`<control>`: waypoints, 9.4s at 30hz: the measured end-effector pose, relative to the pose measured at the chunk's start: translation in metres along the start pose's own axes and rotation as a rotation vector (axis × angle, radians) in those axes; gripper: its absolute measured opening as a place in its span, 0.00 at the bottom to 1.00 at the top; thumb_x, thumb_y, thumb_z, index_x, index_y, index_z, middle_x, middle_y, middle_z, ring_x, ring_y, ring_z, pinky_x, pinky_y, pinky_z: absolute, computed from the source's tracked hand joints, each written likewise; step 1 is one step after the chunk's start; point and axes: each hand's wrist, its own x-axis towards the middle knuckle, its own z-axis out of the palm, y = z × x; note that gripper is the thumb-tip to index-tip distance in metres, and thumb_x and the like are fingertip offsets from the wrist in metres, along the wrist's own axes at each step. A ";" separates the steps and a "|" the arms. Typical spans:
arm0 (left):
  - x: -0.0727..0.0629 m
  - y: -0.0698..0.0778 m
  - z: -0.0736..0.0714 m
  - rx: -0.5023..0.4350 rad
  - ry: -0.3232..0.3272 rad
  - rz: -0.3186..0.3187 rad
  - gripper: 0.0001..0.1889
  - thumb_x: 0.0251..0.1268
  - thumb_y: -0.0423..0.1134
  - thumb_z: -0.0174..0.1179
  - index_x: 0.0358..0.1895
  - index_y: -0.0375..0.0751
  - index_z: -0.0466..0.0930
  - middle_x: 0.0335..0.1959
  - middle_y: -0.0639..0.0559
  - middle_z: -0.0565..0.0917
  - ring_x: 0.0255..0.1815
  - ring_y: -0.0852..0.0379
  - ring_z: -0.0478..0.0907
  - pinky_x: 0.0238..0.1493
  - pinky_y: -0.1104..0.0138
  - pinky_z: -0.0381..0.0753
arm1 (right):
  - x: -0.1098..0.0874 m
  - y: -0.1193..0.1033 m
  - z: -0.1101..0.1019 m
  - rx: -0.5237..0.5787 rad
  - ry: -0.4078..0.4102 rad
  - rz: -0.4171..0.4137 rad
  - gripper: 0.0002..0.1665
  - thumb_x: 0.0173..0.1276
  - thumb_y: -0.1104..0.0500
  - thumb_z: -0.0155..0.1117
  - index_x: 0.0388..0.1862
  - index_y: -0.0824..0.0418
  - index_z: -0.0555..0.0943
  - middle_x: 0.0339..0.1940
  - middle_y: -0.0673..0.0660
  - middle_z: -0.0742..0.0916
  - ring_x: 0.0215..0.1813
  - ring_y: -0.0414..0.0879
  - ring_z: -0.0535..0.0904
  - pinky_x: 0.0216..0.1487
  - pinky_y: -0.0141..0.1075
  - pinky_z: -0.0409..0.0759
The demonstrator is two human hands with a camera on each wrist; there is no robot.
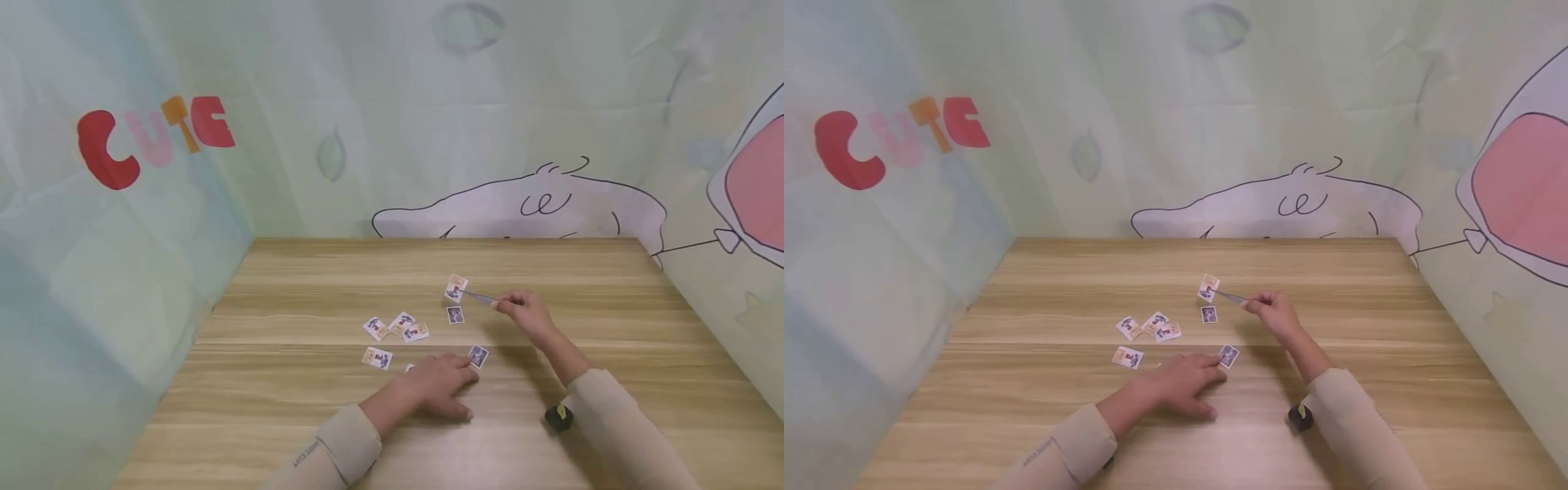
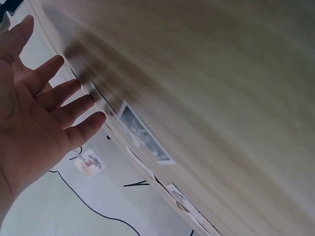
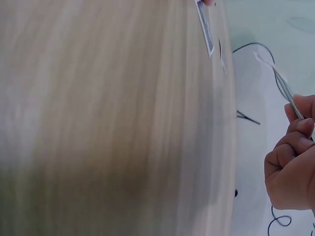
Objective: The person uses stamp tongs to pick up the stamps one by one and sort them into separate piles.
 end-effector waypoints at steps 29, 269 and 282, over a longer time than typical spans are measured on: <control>-0.003 0.002 0.000 0.058 0.020 0.032 0.31 0.46 0.55 0.69 0.57 0.53 0.75 0.60 0.50 0.70 0.60 0.55 0.66 0.55 0.62 0.70 | 0.010 0.033 -0.042 0.006 0.297 0.150 0.17 0.63 0.58 0.59 0.41 0.74 0.78 0.40 0.61 0.78 0.43 0.49 0.67 0.40 0.37 0.65; -0.039 -0.057 -0.011 -0.135 0.061 -0.339 0.38 0.54 0.58 0.62 0.63 0.37 0.69 0.66 0.37 0.63 0.67 0.39 0.57 0.64 0.49 0.58 | 0.062 -0.023 0.090 0.089 -0.098 -0.024 0.10 0.61 0.61 0.60 0.35 0.68 0.81 0.35 0.58 0.83 0.41 0.51 0.74 0.46 0.41 0.72; -0.041 -0.056 -0.011 -0.039 0.115 -0.201 0.27 0.55 0.55 0.62 0.55 0.43 0.77 0.51 0.48 0.76 0.50 0.50 0.74 0.49 0.58 0.74 | 0.080 -0.042 0.112 0.024 -0.090 0.025 0.10 0.58 0.60 0.61 0.36 0.65 0.82 0.39 0.58 0.82 0.44 0.51 0.74 0.48 0.44 0.72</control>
